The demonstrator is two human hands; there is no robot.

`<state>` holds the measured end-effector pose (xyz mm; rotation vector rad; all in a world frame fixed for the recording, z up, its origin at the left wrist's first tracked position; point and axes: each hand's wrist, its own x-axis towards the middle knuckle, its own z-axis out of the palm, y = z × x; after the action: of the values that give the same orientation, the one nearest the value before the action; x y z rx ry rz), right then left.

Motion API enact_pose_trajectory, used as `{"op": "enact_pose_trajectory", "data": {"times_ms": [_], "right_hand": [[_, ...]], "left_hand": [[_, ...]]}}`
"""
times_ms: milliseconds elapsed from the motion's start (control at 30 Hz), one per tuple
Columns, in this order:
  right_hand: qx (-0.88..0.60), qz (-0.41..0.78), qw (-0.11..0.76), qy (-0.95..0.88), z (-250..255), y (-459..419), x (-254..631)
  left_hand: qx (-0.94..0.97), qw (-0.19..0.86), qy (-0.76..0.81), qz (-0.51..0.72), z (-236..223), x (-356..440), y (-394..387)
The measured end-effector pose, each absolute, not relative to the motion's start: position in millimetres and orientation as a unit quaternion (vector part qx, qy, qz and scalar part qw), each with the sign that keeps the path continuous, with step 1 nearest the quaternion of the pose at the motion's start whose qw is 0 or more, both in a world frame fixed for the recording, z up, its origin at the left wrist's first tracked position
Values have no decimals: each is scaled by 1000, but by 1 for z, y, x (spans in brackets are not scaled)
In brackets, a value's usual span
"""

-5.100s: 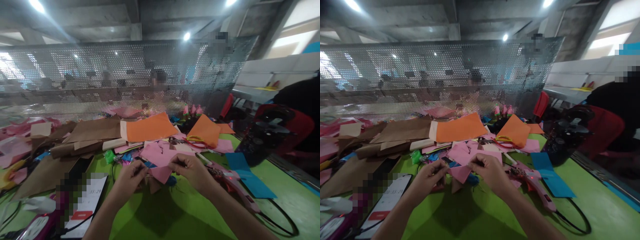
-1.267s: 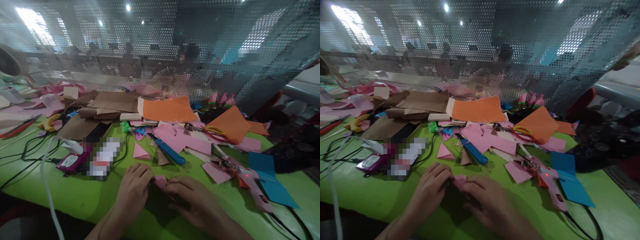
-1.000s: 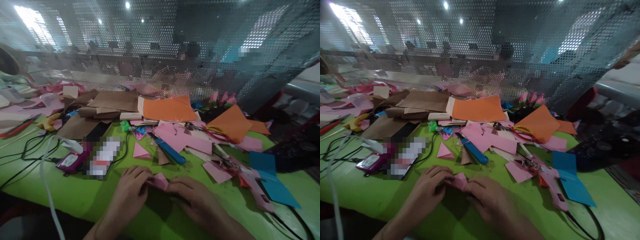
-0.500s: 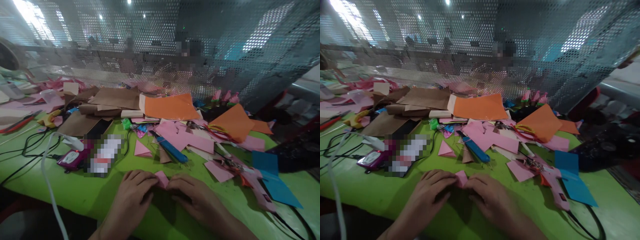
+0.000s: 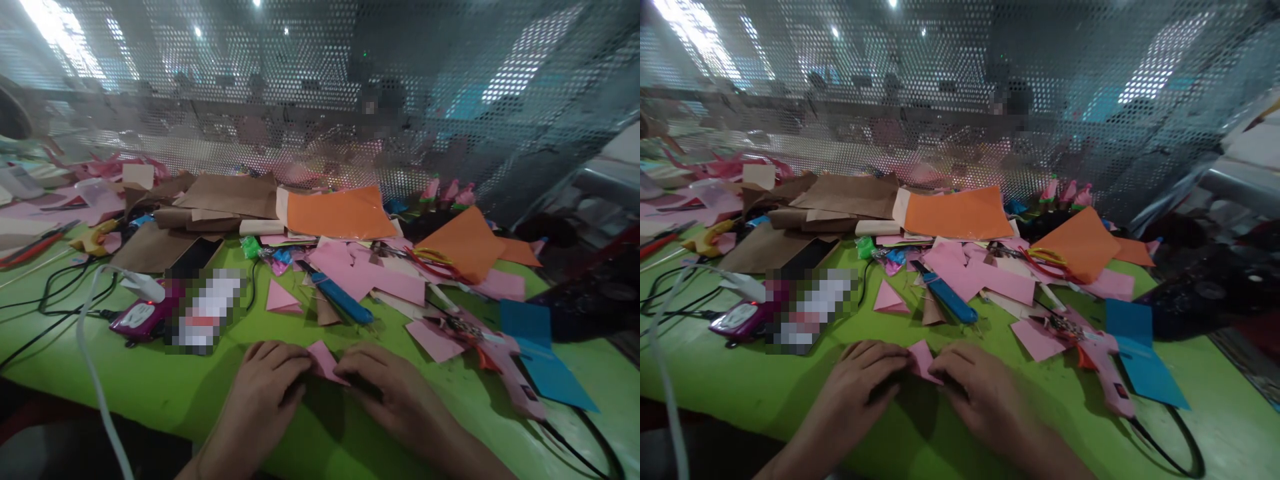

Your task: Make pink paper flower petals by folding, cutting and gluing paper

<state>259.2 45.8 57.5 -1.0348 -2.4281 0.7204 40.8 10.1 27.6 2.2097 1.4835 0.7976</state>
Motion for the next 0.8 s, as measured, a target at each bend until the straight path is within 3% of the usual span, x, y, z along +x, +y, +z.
{"op": "enact_pose_trajectory", "data": {"times_ms": [167,367,433,567,800], "right_hand": [[-392,257,285,-836,60,45,262],[-464,403,361,-701,57,51,266],[-455,445,363,-680,55,52,266],[-432,429,317,-727,56,51,265],[-362,272,252,-855,56,41,262]], "left_hand": [[739,226,542,330,27,40,12],[562,484,502,445,27,51,21],[524,519,496,458,28,55,27],[507,517,500,476,32,58,37],[559,443,516,474,28,57,45]]}}
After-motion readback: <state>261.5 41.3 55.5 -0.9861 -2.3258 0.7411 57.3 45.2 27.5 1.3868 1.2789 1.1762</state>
